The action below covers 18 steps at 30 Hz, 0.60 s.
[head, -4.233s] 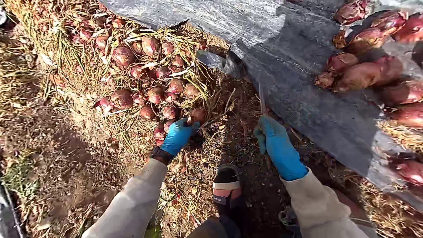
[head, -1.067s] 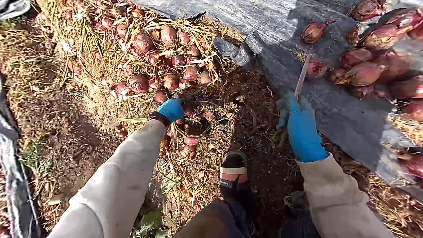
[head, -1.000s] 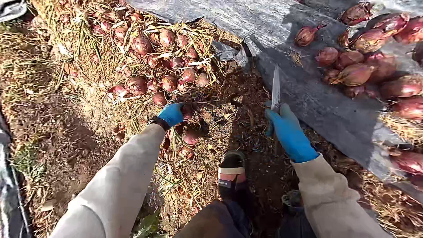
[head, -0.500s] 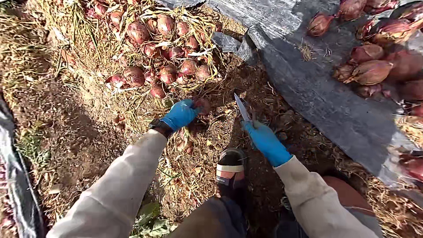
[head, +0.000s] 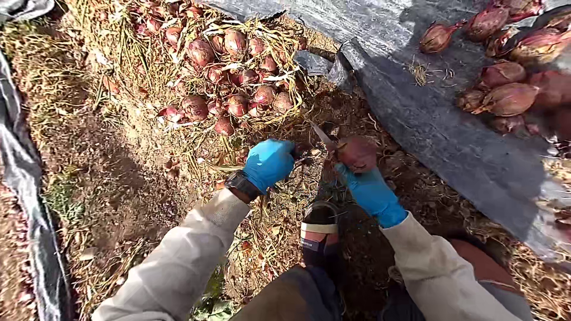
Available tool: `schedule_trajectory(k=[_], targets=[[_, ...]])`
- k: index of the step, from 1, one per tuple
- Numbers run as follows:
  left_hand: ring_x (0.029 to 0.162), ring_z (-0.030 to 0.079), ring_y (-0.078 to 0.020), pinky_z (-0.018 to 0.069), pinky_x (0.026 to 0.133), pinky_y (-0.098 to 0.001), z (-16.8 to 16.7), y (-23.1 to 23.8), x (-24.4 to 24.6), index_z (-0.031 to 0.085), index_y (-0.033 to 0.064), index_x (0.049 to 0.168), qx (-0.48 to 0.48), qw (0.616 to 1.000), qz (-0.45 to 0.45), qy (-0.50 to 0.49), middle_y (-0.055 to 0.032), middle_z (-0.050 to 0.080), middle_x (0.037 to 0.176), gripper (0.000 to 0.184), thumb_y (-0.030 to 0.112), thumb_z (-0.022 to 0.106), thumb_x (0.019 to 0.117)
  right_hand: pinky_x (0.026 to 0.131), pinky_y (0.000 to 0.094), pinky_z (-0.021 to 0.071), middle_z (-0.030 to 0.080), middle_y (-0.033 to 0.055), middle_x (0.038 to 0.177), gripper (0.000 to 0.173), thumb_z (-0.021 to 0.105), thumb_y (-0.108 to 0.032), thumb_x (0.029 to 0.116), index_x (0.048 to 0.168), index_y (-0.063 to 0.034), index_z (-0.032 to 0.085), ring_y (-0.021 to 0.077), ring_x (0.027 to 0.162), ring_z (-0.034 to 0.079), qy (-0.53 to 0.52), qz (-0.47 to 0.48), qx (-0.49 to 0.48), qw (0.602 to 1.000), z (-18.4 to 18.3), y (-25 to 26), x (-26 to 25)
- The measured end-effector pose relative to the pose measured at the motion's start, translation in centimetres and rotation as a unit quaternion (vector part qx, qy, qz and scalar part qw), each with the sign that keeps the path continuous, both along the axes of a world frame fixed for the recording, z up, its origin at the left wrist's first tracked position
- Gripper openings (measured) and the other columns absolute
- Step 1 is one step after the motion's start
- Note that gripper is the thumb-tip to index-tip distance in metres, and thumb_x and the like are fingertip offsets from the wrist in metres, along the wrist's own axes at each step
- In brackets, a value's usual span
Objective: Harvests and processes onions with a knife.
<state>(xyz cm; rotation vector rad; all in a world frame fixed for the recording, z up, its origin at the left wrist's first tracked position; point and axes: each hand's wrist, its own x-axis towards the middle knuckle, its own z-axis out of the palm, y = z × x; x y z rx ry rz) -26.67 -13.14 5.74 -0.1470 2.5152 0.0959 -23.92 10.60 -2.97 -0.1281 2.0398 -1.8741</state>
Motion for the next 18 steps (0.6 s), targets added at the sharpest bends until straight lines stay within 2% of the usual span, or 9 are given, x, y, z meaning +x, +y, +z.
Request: schedule_trajectory(k=[1,2,3,5,7,10,13,15,18], targets=[[0.089,0.072,-0.0383,0.0546,0.072,-0.0654,-0.6,-2.3,-0.4,0.074,0.0177,0.101,-0.054,0.998,0.041,0.016,-0.0141,0.074,0.089,0.029,0.04,0.056,0.1022,0.051,0.0271,0.0512,0.059,-0.0051,0.073,0.031,0.056,-0.049,0.1027,0.106,-0.0191,0.064,0.0062,0.057,0.055,0.0,-0.053,-0.027,0.998,0.6,1.2,-1.0],[0.091,0.072,-0.0408,0.0543,0.073,-0.0674,-1.2,-4.6,-0.4,0.074,0.0176,0.103,-0.104,0.991,0.079,0.021,-0.016,0.074,0.093,0.032,0.043,0.056,0.101,0.039,0.0261,0.0427,0.05,-0.0065,0.061,0.041,0.044,-0.056,0.1053,0.094,-0.0204,0.06,0.0069,0.043,0.044,-0.014,-0.109,-0.046,0.993,1.4,2.6,-1.9],[0.095,0.072,-0.0433,0.054,0.075,-0.0696,-1.9,-6.7,0.0,0.074,0.016,0.106,-0.146,0.983,0.11,0.008,-0.0183,0.074,0.097,0.035,0.047,0.06,0.0982,0.036,0.027,0.04,0.047,-0.0071,0.058,0.049,0.032,-0.059,0.1068,0.09,-0.0207,0.057,0.008,0.04,0.04,-0.028,-0.15,-0.054,0.987,2.2,4.2,-2.8],[0.101,0.069,-0.0461,0.0531,0.08,-0.0716,-3.5,-9.6,2.0,0.073,0.0086,0.109,-0.19,0.969,0.152,-0.042,-0.0221,0.072,0.106,0.052,0.056,0.072,0.0869,0.035,0.0283,0.0419,0.044,-0.0075,0.056,0.057,0.02,-0.064,0.1059,0.089,-0.0216,0.055,0.0089,0.038,0.04,-0.049,-0.199,-0.07,0.976,2.5,6.1,-3.5],[0.107,0.068,-0.0464,0.0518,0.085,-0.0725,-5.9,-11.5,4.0,0.073,0.0044,0.108,-0.191,0.962,0.182,-0.075,-0.0239,0.071,0.111,0.059,0.058,0.077,0.0833,0.035,0.0293,0.0421,0.045,-0.0059,0.057,0.058,0.023,-0.065,0.1056,0.091,-0.0199,0.056,0.0096,0.038,0.04,-0.089,-0.199,-0.057,0.974,1.7,5.7,-3.0],[0.108,0.068,-0.0454,0.0522,0.089,-0.0706,-7.8,-12.5,4.7,0.073,0.0055,0.106,-0.157,0.966,0.187,-0.078,-0.0236,0.072,0.109,0.04,0.044,0.067,0.0954,0.037,0.0303,0.0435,0.05,-0.0022,0.061,0.054,0.032,-0.058,0.1073,0.097,-0.0137,0.061,0.011,0.04,0.043,-0.161,-0.13,0.01,0.978,0.5,2.9,-1.8],[0.093,0.07,-0.0401,0.0537,0.084,-0.0667,-6.9,-11.1,3.6,0.072,0.0029,0.098,-0.014,0.981,0.187,-0.045,-0.0212,0.072,0.094,0.027,0.029,0.067,0.0979,0.041,0.0342,0.0449,0.055,0.0018,0.065,0.051,0.038,-0.054,0.1073,0.103,-0.011,0.065,0.0144,0.044,0.046,-0.181,-0.03,0.053,0.982,-0.3,1.1,-1.4],[0.09,0.072,-0.0331,0.0557,0.085,-0.0618,-5.7,-9.3,2.1,0.074,0.0058,0.1,0.07,0.977,0.204,-0.002,-0.0162,0.073,0.093,0.028,0.033,0.069,0.0983,0.041,0.0341,0.0444,0.054,0.0019,0.065,0.052,0.039,-0.056,0.1065,0.101,-0.0115,0.065,0.0147,0.044,0.046,-0.19,0.004,0.053,0.98,-0.8,0.7,-1.4],[0.1,0.07,-0.0394,0.0533,0.086,-0.0686,-5.3,-8.8,-0.1,0.072,0.0099,0.11,-0.015,0.987,0.158,0.02,-0.0174,0.072,0.105,0.028,0.033,0.071,0.0942,0.042,0.034,0.0436,0.054,0.0019,0.065,0.053,0.04,-0.058,0.1055,0.102,-0.0117,0.066,0.0148,0.045,0.045,-0.205,0.014,0.055,0.977,-1.6,0.8,-1.2]])
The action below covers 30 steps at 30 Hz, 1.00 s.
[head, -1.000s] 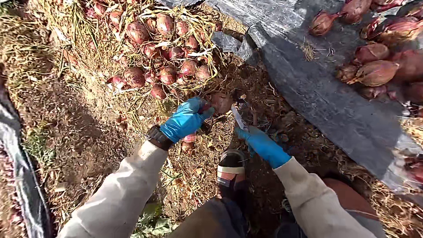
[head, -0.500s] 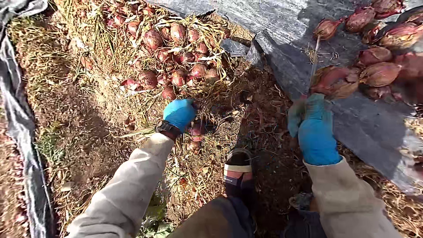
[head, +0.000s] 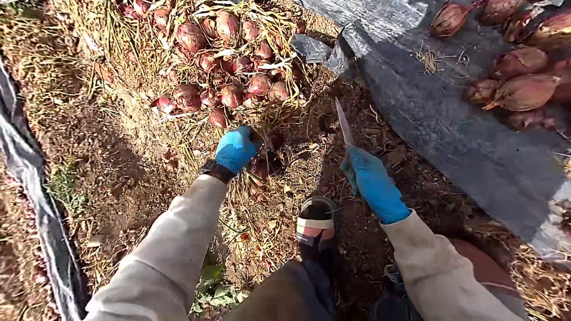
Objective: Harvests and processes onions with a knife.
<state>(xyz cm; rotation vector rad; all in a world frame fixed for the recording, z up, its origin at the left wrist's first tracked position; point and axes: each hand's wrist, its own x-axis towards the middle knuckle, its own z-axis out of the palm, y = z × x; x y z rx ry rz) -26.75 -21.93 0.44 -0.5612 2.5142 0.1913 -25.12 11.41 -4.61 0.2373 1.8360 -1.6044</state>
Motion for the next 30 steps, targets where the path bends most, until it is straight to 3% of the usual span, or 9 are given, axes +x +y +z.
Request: schedule_trajectory(k=[4,9,14,18,21,23,25,28,30], targets=[[0.107,0.069,-0.0382,0.053,0.09,-0.0712,-4.4,-0.6,-0.7,0.068,0.0194,0.131,0.028,0.997,-0.052,-0.056,-0.0146,0.073,0.114,0.068,0.046,0.089,0.072,0.044,0.0354,0.0469,0.06,0.003,0.07,0.054,0.044,-0.061,0.1033,0.108,-0.0121,0.067,0.0154,0.047,0.049,-0.018,-0.004,0.024,1.0,-0.1,0.4,-0.6],[0.1,0.071,-0.0339,0.0551,0.084,-0.0683,-6.8,4.9,-0.9,0.067,0.0194,0.123,0.031,0.999,0.0,-0.039,-0.0103,0.074,0.105,0.075,0.071,0.079,0.0697,0.046,0.0373,0.0472,0.059,0.004,0.071,0.053,0.049,-0.063,0.1007,0.103,-0.0134,0.067,0.0172,0.05,0.05,-0.04,0.001,0.047,0.998,0.0,0.4,-0.7],[0.11,0.068,-0.0309,0.0563,0.092,-0.0635,-1.5,9.9,-0.5,0.059,0.0231,0.138,0.161,0.983,-0.081,0.03,-0.0095,0.068,0.124,0.085,0.044,0.094,0.0637,0.052,0.0428,0.0484,0.058,0.0067,0.072,0.059,0.054,-0.069,0.0952,0.106,-0.0123,0.066,0.0212,0.056,0.054,-0.038,0.005,0.058,0.998,-0.3,0.4,-0.7],[0.1,0.072,-0.0215,0.0618,0.084,-0.0495,6.1,14.0,1.2,0.053,0.0251,0.147,0.337,0.932,-0.091,0.094,-0.0069,0.071,0.121,0.085,0.008,0.089,0.0723,0.046,0.032,0.045,0.053,0.0026,0.069,0.058,0.049,-0.064,0.0989,0.112,-0.0094,0.062,0.0135,0.05,0.048,-0.014,-0.016,-0.065,0.998,2.6,0.9,-0.5],[0.091,0.071,-0.0154,0.0608,0.075,-0.036,7.6,14.2,2.2,0.06,0.0131,0.139,0.437,0.897,0.035,0.062,-0.0074,0.072,0.112,0.062,-0.003,0.074,0.0811,0.048,0.033,0.0481,0.059,0.0023,0.074,0.058,0.057,-0.064,0.0926,0.113,-0.01,0.064,0.0124,0.054,0.053,0.031,-0.016,-0.078,0.996,3.4,0.5,-0.2],[0.072,0.066,-0.0124,0.0551,0.057,-0.0271,6.9,13.3,2.8,0.06,0.01,0.132,0.533,0.838,0.116,0.006,-0.0069,0.071,0.099,0.054,0.006,0.07,0.0791,0.067,0.0432,0.0562,0.069,0.0047,0.087,0.061,0.071,-0.061,0.0841,0.119,-0.0109,0.066,0.0159,0.075,0.066,0.06,-0.001,-0.036,0.998,3.3,0.2,-0.1],[0.062,0.061,-0.0077,0.0516,0.051,-0.0214,6.1,12.2,3.3,0.061,0.0144,0.125,0.614,0.773,0.156,-0.039,-0.003,0.068,0.085,0.051,0.028,0.076,0.0785,0.071,0.0494,0.0584,0.071,0.0041,0.088,0.065,0.077,-0.063,0.0768,0.118,-0.0143,0.066,0.0184,0.082,0.07,0.098,0.044,0.024,0.994,3.5,0.2,0.0],[0.055,0.057,-0.0048,0.0473,0.048,-0.0193,8.0,12.8,3.0,0.065,0.0168,0.104,0.526,0.836,0.149,-0.045,0.0026,0.064,0.072,0.04,0.037,0.082,0.0733,0.061,0.0509,0.0535,0.065,0.0039,0.077,0.072,0.075,-0.073,0.0703,0.11,-0.0136,0.066,0.0224,0.072,0.066,0.169,0.105,0.11,0.974,3.7,0.0,0.0],[0.062,0.065,-0.01,0.0545,0.053,-0.0253,8.5,12.6,2.3,0.07,0.0129,0.105,0.467,0.874,0.117,-0.061,-0.0009,0.071,0.078,0.052,0.033,0.09,0.0623,0.056,0.0476,0.0515,0.061,0.0017,0.071,0.068,0.072,-0.073,0.0712,0.101,-0.0125,0.065,0.0203,0.065,0.062,0.212,0.115,0.113,0.964,3.0,-0.2,0.2]])
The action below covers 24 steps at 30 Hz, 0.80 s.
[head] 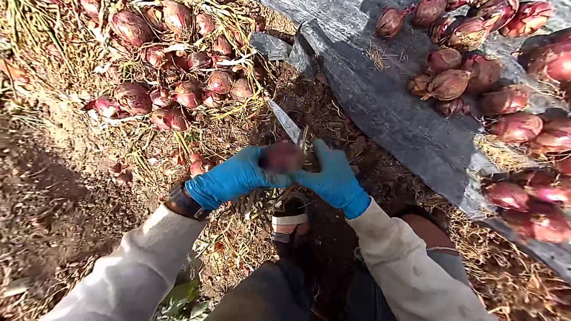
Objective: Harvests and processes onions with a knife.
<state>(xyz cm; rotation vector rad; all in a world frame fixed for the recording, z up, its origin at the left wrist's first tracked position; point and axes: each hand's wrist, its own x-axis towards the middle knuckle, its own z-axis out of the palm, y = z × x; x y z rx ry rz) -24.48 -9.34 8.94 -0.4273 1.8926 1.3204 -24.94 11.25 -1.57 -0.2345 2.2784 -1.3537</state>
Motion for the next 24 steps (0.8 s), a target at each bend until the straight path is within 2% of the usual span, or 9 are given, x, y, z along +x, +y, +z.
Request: schedule_trajectory(k=[2,6,9,11,13,15,17,20,24], targets=[[0.064,0.068,-0.0135,0.0583,0.054,-0.03,-1.3,-1.2,-0.5,0.073,0.0091,0.109,-0.01,0.999,-0.047,0.024,-0.0047,0.073,0.082,0.054,0.037,0.092,0.0662,0.058,0.0466,0.0517,0.062,0.0011,0.072,0.062,0.069,-0.07,0.078,0.098,-0.012,0.066,0.0185,0.066,0.062,0.017,0.001,-0.03,0.999,-0.8,-0.3,0.5],[0.064,0.067,-0.0156,0.0565,0.055,-0.0355,-0.5,-0.5,-1.0,0.075,0.0196,0.116,-0.126,0.988,-0.09,-0.006,-0.0024,0.075,0.084,0.05,0.041,0.091,0.0736,0.063,0.0442,0.0547,0.066,0.001,0.075,0.053,0.06,-0.063,0.0913,0.098,-0.0116,0.071,0.015,0.071,0.067,0.0,-0.025,-0.085,0.996,-1.4,-1.3,1.2],[0.057,0.063,-0.0167,0.0536,0.048,-0.0296,-0.3,-1.3,-0.8,0.073,0.0145,0.126,-0.065,0.997,-0.041,-0.03,-0.0077,0.075,0.088,0.049,0.013,0.088,0.0796,0.06,0.0326,0.0526,0.063,-0.0033,0.07,0.045,0.055,-0.055,0.0991,0.09,-0.013,0.069,0.0072,0.065,0.061,-0.067,-0.072,-0.164,0.981,-1.9,-1.3,1.2],[0.051,0.058,-0.0137,0.047,0.043,-0.0237,-0.6,-2.2,-0.4,0.075,0.0053,0.115,-0.025,0.998,0.016,-0.047,-0.01,0.075,0.083,0.027,0.002,0.076,0.0884,0.056,0.0297,0.0512,0.062,-0.0025,0.07,0.048,0.051,-0.055,0.1023,0.089,-0.0123,0.069,0.0072,0.06,0.058,-0.142,-0.087,-0.212,0.963,-1.8,-1.1,0.9],[0.05,0.057,-0.0103,0.0451,0.045,-0.0219,-0.6,-3.0,-0.4,0.075,0.0025,0.103,-0.045,0.998,-0.013,-0.049,-0.0071,0.074,0.077,0.01,0.006,0.069,0.0967,0.045,0.0248,0.042,0.055,-0.0041,0.062,0.048,0.046,-0.053,0.1049,0.088,-0.0127,0.066,0.0058,0.048,0.047,-0.208,-0.068,-0.238,0.946,-1.0,-1.3,0.9],[0.056,0.059,-0.0087,0.0489,0.053,-0.0253,-0.1,-4.0,-0.9,0.074,0.0077,0.099,-0.142,0.985,-0.094,-0.007,-0.0007,0.071,0.073,0.016,0.02,0.065,0.102,0.041,0.0237,0.0397,0.049,-0.0048,0.057,0.05,0.039,-0.051,0.108,0.086,-0.0123,0.063,0.006,0.044,0.043,-0.217,0.011,-0.266,0.939,-0.6,-1.3,1.6],[0.064,0.062,-0.015,0.0517,0.063,-0.0412,0.0,-5.8,-1.9,0.075,0.0119,0.095,-0.281,0.946,-0.141,0.079,-0.0013,0.069,0.072,0.024,0.032,0.064,0.103,0.039,0.0251,0.0391,0.048,-0.0013,0.058,0.055,0.037,-0.055,0.1073,0.083,-0.0115,0.06,0.0087,0.043,0.044,-0.199,0.099,-0.328,0.918,-1.2,-1.2,3.1],[0.076,0.068,-0.0269,0.0537,0.074,-0.059,0.0,-8.4,-3.1,0.073,0.0106,0.105,-0.387,0.894,-0.141,0.177,-0.0091,0.07,0.08,0.036,0.043,0.059,0.1039,0.038,0.0235,0.0365,0.048,-0.0029,0.055,0.062,0.041,-0.07,0.0996,0.077,-0.0148,0.059,0.0069,0.041,0.041,-0.259,0.058,-0.323,0.908,0.3,-1.9,3.8],[0.06,0.066,-0.0116,0.0581,0.058,-0.0392,1.7,-4.3,1.4,0.071,0.0178,0.11,-0.287,0.921,-0.166,0.203,0.0019,0.068,0.071,0.028,0.041,0.056,0.1062,0.042,0.029,0.039,0.043,-0.0018,0.054,0.062,0.047,-0.071,0.0965,0.08,-0.0118,0.057,0.0104,0.042,0.04,-0.351,-0.017,-0.187,0.918,-1.2,-2.9,3.3]])
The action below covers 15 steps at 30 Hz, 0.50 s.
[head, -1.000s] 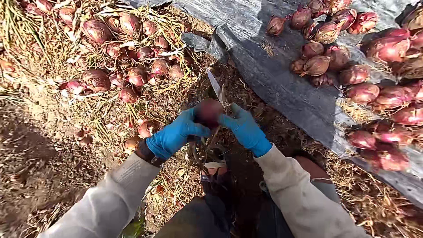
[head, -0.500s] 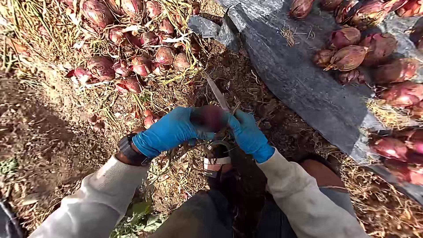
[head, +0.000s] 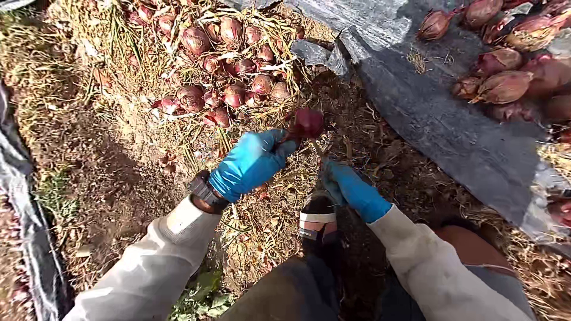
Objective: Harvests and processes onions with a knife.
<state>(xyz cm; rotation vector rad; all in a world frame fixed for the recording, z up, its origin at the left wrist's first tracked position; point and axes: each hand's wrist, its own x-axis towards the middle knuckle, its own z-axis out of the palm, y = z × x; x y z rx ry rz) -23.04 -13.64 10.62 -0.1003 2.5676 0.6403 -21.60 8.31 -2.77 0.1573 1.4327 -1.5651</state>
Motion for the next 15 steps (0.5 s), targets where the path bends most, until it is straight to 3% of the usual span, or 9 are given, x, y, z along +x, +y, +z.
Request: schedule_trajectory(k=[2,3,5,7,8,9,10,12,15], targets=[[0.065,0.067,-0.0153,0.0579,0.061,-0.046,-2.4,2.7,2.3,0.074,0.0197,0.101,-0.001,0.994,-0.085,-0.065,0.0019,0.068,0.072,0.022,0.037,0.061,0.1027,0.057,0.029,0.0509,0.058,-0.0016,0.072,0.035,0.067,-0.048,0.0961,0.099,-0.013,0.065,0.0092,0.059,0.054,0.031,-0.047,0.033,0.998,1.3,-0.9,0.5],[0.07,0.068,-0.0198,0.0571,0.065,-0.0512,-3.6,3.6,3.0,0.074,0.0186,0.094,-0.015,0.988,-0.114,-0.104,-0.0007,0.068,0.073,0.022,0.036,0.062,0.1009,0.067,0.0296,0.057,0.068,-0.0016,0.084,0.03,0.073,-0.04,0.0938,0.108,-0.0144,0.068,0.0082,0.071,0.064,0.086,-0.079,0.023,0.993,0.9,-1.1,1.3],[0.075,0.069,-0.026,0.0556,0.066,-0.0561,-4.2,3.8,2.9,0.074,0.0168,0.092,-0.047,0.985,-0.113,-0.118,-0.0048,0.069,0.075,0.022,0.033,0.062,0.1,0.083,0.0337,0.0593,0.072,-0.0014,0.1,0.034,0.075,-0.036,0.093,0.118,-0.0146,0.068,0.0079,0.091,0.068,0.201,-0.08,0.018,0.976,0.2,-1.1,1.9],[0.078,0.071,-0.0316,0.0554,0.067,-0.0597,-4.0,1.7,0.9,0.074,0.0156,0.098,-0.111,0.99,-0.054,-0.065,-0.0094,0.071,0.079,0.027,0.037,0.058,0.1042,0.077,0.0332,0.0609,0.072,-0.0044,0.096,0.041,0.073,-0.05,0.0908,0.119,-0.0197,0.069,0.0066,0.085,0.069,0.244,-0.107,0.026,0.964,-0.5,-0.1,0.8],[0.083,0.072,-0.0329,0.0559,0.07,-0.061,-4.7,-0.2,-0.5,0.074,0.0173,0.1,-0.175,0.982,-0.015,-0.063,-0.01,0.073,0.084,0.033,0.043,0.055,0.1048,0.066,0.0308,0.0585,0.068,-0.0052,0.087,0.041,0.068,-0.055,0.0936,0.117,-0.0205,0.067,0.0066,0.073,0.065,0.249,-0.144,0.03,0.957,-0.4,0.8,-0.3],[0.089,0.072,-0.0353,0.0557,0.074,-0.0634,-5.6,-2.3,-1.9,0.075,0.0179,0.103,-0.238,0.968,0.023,-0.079,-0.0118,0.074,0.09,0.035,0.046,0.053,0.1042,0.05,0.0291,0.0504,0.058,-0.0053,0.073,0.041,0.058,-0.059,0.0978,0.107,-0.0197,0.065,0.0077,0.056,0.054,0.249,-0.19,0.044,0.949,-0.3,2.0,-1.7],[0.093,0.072,-0.0392,0.0546,0.076,-0.0663,-6.4,-4.3,-2.9,0.074,0.0154,0.103,-0.293,0.95,0.05,-0.099,-0.0152,0.074,0.095,0.035,0.045,0.054,0.1025,0.042,0.0291,0.0436,0.05,-0.0059,0.064,0.047,0.045,-0.063,0.1017,0.096,-0.0191,0.061,0.0086,0.046,0.045,0.244,-0.228,0.071,0.94,0.1,3.3,-3.1],[0.098,0.07,-0.0457,0.0536,0.076,-0.0707,-8.2,-6.9,-3.4,0.073,0.0078,0.1,-0.374,0.911,0.077,-0.155,-0.0219,0.073,0.102,0.038,0.045,0.063,0.0968,0.039,0.0292,0.042,0.046,-0.0076,0.058,0.055,0.028,-0.065,0.1051,0.088,-0.0213,0.056,0.009,0.041,0.041,0.233,-0.291,0.084,0.924,0.2,5.9,-5.2],[0.101,0.069,-0.0463,0.0535,0.078,-0.07,-10.4,-8.3,-1.8,0.073,0.0029,0.093,-0.43,0.863,0.049,-0.26,-0.0244,0.072,0.103,0.038,0.04,0.066,0.0949,0.037,0.0319,0.0432,0.045,-0.005,0.057,0.058,0.026,-0.066,0.1048,0.091,-0.0191,0.056,0.0114,0.04,0.041,0.207,-0.298,0.097,0.927,-0.3,7.0,-5.4]])
